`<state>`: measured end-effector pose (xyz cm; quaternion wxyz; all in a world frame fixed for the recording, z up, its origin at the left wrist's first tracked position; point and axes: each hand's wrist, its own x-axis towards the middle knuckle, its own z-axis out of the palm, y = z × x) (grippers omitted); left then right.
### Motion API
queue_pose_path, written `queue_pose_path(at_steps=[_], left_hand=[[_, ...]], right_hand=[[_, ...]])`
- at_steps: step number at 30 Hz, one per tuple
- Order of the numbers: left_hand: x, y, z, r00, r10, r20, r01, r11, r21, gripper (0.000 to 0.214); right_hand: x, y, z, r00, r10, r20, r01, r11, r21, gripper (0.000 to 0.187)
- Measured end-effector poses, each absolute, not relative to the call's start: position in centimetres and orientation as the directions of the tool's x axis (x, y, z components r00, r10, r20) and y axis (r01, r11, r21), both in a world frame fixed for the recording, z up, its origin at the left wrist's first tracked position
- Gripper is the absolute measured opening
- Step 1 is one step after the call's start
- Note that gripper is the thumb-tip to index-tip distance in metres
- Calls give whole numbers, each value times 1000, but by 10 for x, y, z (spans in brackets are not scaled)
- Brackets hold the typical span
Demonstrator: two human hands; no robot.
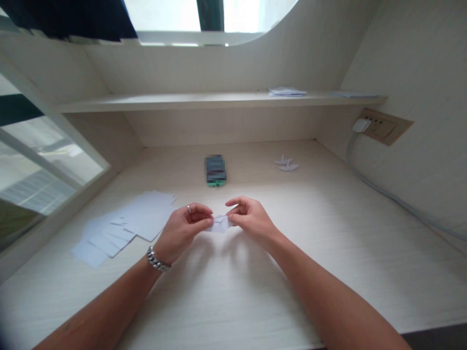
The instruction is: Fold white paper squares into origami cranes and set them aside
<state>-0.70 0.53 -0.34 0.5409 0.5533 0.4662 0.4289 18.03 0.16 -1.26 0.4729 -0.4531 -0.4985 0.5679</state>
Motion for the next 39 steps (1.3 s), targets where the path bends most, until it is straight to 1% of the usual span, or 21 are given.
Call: queue_pose_path(at_steps=[1, 3, 6, 8, 10, 13, 15, 17, 19, 22, 24, 25, 27, 28, 29, 31, 35, 37, 39], left_hand=[[-7, 6, -4, 185, 982, -24, 53, 14, 999, 17], [-7, 7, -5, 147, 989, -4, 53, -4, 999, 16], [-8, 8, -8, 57, 998, 21, 75, -26, 997, 15], [-7, 8, -8, -3, 999, 44, 103, -43, 994, 16], [-6, 7, -9, -35, 996, 79, 115, -75, 991, 17], [-2, 3, -11, -24, 990, 141, 97, -138, 986, 17], [0, 0, -13, 15, 984, 180, 116, -180, 977, 16], [2, -3, -14, 74, 974, 214, 163, -224, 961, 16], [3, -5, -15, 143, 959, 244, 200, -270, 942, 16], [1, -5, -15, 216, 940, 263, 203, -307, 930, 17], [-3, -3, -14, 188, 948, 257, 199, -293, 935, 18], [-5, -2, -13, 138, 956, 260, 242, -287, 927, 19], [-9, 1, -9, 48, 957, 284, 386, -281, 879, 21], [-10, 1, -7, 35, 952, 304, 449, -287, 846, 22], [-11, 2, -6, 36, 946, 321, 472, -299, 829, 21], [-12, 2, -4, 91, 948, 305, 420, -314, 852, 21], [-9, 2, -5, 267, 953, 140, 241, -207, 948, 23], [-7, 1, -6, 288, 952, 99, 207, -163, 965, 23], [-7, 1, -6, 269, 959, 86, 198, -142, 970, 22]], right_hand=[[180, 2, -13, -115, 993, -27, -68, -35, -997, 27], [180, 2, -14, -4, 999, 47, 16, 47, -999, 20], [179, -2, -14, 189, 953, 237, 212, 196, -957, 12], [177, -6, -13, 202, 917, 343, 309, 273, -911, 12], [173, -10, -12, 101, 915, 391, 364, 332, -870, 15], [166, -13, -14, -27, 950, 311, 348, 301, -888, 22], [163, -12, -17, -73, 971, 230, 273, 241, -931, 26], [162, -10, -19, -140, 976, 166, 163, 188, -969, 29], [162, -9, -20, -194, 970, 144, 86, 163, -983, 31], [164, -7, -21, -172, 975, 140, 76, 155, -985, 29], [166, -5, -21, -143, 983, 115, 69, 126, -990, 26], [167, -4, -21, -135, 986, 97, 61, 106, -992, 25], [169, -3, -21, -130, 990, 57, 44, 63, -997, 22], [169, -2, -20, -134, 990, 40, 41, 45, -998, 21], [170, -2, -20, -142, 989, 27, 41, 33, -999, 20], [170, -3, -18, -168, 986, 11, 46, 19, -999, 19], [169, -6, -16, -223, 975, -9, 32, -1, -999, 19], [168, -8, -15, -244, 970, -14, 35, -6, -999, 19], [168, -8, -15, -239, 971, 3, 53, 16, -998, 18]])
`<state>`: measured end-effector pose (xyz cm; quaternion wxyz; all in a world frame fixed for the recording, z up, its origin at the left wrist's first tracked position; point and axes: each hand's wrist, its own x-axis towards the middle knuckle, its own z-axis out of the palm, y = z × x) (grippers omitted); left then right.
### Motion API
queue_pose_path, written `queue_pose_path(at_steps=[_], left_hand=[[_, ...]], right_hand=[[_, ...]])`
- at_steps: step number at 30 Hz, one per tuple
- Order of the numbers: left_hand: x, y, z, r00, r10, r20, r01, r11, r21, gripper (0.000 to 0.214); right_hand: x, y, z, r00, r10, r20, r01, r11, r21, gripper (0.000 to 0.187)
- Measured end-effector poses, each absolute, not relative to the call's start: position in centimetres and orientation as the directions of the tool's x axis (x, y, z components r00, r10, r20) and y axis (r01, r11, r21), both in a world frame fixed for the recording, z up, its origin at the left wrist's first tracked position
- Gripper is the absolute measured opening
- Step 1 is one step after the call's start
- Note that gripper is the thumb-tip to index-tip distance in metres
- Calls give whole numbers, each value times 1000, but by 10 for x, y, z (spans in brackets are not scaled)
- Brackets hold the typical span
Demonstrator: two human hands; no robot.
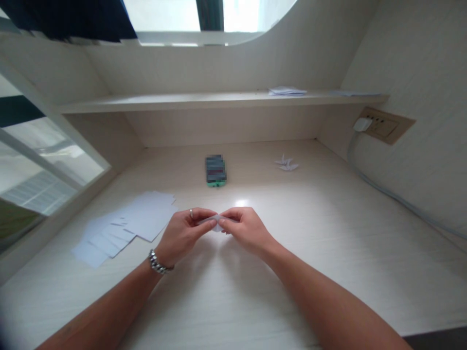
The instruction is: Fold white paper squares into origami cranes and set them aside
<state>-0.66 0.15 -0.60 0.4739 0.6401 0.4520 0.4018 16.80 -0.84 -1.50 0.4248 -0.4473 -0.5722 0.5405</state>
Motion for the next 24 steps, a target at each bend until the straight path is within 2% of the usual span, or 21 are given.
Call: queue_pose_path(at_steps=[5, 11, 19, 24], left_hand=[[-6, 1, -2, 249, 967, 61, 210, -115, 971, 17], [-6, 0, -3, 245, 968, 52, 210, -106, 972, 16], [-4, 0, -1, 250, 968, 19, 44, -31, 999, 11], [-3, -1, 1, 229, 973, 29, 36, -38, 999, 5]], right_hand=[[170, -8, -16, -144, 987, 70, 44, 77, -996, 14], [171, -6, -15, -173, 984, 31, 29, 36, -999, 10], [170, -10, -12, -170, 984, 60, 4, 61, -998, 10], [166, -11, -10, -149, 988, 27, -46, 20, -999, 8]])
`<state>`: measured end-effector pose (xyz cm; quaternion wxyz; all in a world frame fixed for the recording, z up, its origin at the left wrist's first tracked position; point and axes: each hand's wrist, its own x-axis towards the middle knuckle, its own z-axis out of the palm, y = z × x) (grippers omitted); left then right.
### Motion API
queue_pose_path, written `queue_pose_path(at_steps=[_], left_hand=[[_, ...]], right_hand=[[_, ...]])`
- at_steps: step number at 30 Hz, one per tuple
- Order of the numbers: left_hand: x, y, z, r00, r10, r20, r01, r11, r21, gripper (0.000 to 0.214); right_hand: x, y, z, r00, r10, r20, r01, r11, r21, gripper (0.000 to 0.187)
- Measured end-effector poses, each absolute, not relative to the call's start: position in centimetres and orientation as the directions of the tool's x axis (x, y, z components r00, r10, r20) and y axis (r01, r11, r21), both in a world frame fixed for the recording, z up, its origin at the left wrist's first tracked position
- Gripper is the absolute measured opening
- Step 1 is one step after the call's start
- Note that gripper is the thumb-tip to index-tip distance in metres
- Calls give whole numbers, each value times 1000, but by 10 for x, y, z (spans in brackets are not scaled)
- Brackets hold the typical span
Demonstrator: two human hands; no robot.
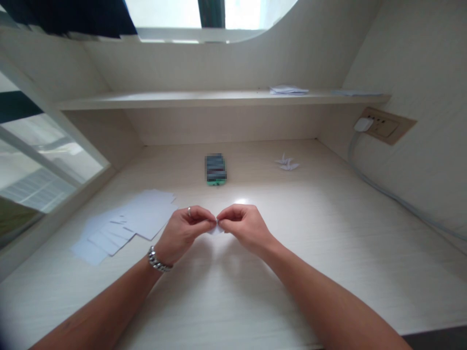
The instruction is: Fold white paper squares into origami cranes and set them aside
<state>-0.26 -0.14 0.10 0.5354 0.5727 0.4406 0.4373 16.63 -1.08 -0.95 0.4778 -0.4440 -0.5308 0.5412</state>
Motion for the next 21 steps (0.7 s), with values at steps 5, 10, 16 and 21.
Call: queue_pose_path(at_steps=[5, 10, 16, 21], left_hand=[[-4, -2, -1, 251, 965, 73, 34, -84, 996, 3], [-4, -3, -1, 233, 964, 127, 116, -157, 981, 3], [-4, -3, -5, 218, 968, 124, 99, -148, 984, 10], [-6, -1, -4, 235, 963, 128, 24, -137, 990, 11]], right_hand=[[166, -11, -7, -128, 992, 2, -95, -10, -995, 10], [169, -11, -7, -198, 980, -25, -128, -52, -990, 21], [171, -10, -10, -210, 977, 38, -25, 33, -999, 18], [171, -10, -13, -174, 980, 95, -10, 94, -995, 14]])
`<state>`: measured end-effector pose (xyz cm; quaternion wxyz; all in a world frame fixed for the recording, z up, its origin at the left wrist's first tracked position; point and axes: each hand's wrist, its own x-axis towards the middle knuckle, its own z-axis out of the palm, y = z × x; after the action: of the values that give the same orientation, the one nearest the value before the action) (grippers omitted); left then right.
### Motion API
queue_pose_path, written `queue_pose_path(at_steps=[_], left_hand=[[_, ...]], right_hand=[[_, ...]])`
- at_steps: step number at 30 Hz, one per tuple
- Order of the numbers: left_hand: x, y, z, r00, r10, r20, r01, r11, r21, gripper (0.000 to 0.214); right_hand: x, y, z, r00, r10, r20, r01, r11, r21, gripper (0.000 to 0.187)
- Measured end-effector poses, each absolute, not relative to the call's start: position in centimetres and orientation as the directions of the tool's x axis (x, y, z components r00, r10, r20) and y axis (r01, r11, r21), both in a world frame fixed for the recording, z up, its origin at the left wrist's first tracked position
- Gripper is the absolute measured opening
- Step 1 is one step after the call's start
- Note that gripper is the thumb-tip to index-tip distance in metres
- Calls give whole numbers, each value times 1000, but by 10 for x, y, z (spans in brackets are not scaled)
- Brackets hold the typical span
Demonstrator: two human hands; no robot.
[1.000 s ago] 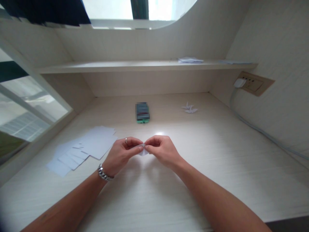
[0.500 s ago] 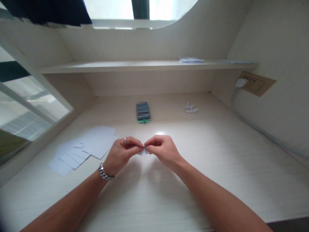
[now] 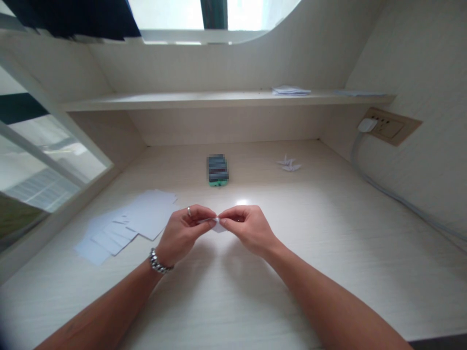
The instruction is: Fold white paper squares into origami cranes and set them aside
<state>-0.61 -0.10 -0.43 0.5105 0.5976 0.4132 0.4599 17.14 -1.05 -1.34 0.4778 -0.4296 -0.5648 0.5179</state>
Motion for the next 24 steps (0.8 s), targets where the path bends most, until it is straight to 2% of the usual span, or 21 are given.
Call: queue_pose_path(at_steps=[5, 11, 18, 24], left_hand=[[-6, -1, -2, 235, 964, 126, -39, -120, 992, 14], [-5, -1, -7, 193, 970, 147, -9, -149, 989, 19], [-3, -2, -10, 158, 967, 201, 34, -209, 977, 16], [-3, -4, -11, 150, 964, 221, 48, -230, 972, 15]], right_hand=[[171, -13, -12, -126, 977, 172, 63, 181, -982, 12], [171, -17, -12, -113, 947, 301, 217, 319, -923, 12], [169, -16, -12, -151, 959, 241, 179, 266, -947, 14], [169, -18, -9, -148, 958, 244, 272, 277, -922, 13]])
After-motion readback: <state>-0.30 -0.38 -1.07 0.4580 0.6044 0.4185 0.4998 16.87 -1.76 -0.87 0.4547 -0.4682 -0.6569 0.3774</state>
